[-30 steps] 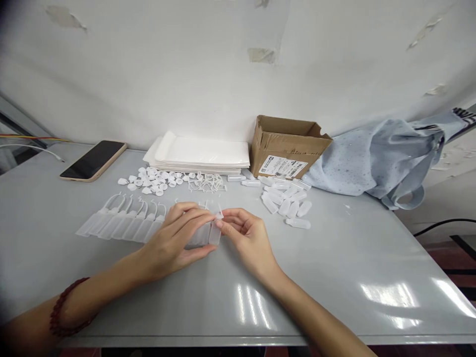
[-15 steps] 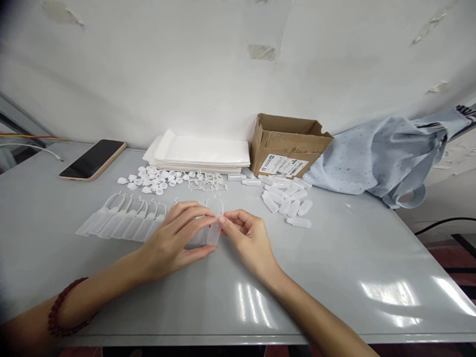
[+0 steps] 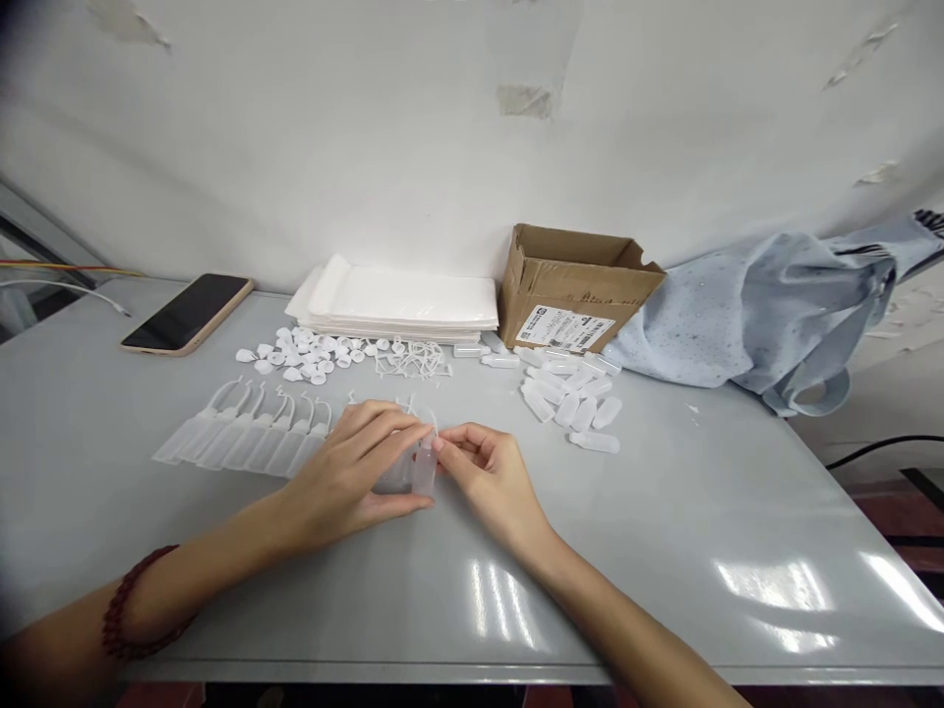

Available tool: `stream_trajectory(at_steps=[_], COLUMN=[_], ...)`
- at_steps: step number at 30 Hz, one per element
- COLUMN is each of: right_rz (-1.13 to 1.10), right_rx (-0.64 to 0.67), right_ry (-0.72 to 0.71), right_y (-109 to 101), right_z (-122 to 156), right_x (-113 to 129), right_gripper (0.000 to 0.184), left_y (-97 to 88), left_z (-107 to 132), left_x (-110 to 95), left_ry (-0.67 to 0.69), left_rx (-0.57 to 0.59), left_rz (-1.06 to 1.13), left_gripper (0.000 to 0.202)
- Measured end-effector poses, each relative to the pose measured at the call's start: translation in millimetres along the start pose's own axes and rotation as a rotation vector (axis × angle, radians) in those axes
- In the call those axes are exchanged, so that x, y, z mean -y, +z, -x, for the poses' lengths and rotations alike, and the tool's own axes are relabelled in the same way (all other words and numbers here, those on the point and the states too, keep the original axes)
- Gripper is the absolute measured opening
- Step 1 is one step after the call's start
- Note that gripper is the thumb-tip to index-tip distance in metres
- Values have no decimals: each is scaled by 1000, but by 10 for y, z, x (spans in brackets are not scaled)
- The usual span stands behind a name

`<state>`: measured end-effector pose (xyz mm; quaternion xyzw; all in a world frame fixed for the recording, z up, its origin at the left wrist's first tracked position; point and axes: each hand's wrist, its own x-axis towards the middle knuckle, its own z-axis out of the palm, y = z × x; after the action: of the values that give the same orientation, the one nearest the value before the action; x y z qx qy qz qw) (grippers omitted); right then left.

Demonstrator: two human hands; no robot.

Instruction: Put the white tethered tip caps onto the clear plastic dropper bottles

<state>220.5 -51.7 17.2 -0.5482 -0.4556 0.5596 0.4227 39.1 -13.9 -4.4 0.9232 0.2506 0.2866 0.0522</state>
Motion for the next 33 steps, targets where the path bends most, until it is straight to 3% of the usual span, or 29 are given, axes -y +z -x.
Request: stream_trajectory(at_steps=[13,19,27,33], right_rz=[11,211,593,669], right_rx=[11,24,-12,16], right_ry=[10,-23,-207,-225], right_y=[3,7,-17,-12], right_z=[-37,-42,-46,-62], right_x=[-1,-11,-66,-116], right_gripper=[26,23,21,21], left_y=[-15,-20,28,34], left_z=[-47,-70,-105,-112], left_x=[13,40,68,61], left_ry=[37,96,-20,-65], left_rx=[-29,23,60,120], left_rz=[-158,-277,-166,-143], left_gripper=[42,41,43,45])
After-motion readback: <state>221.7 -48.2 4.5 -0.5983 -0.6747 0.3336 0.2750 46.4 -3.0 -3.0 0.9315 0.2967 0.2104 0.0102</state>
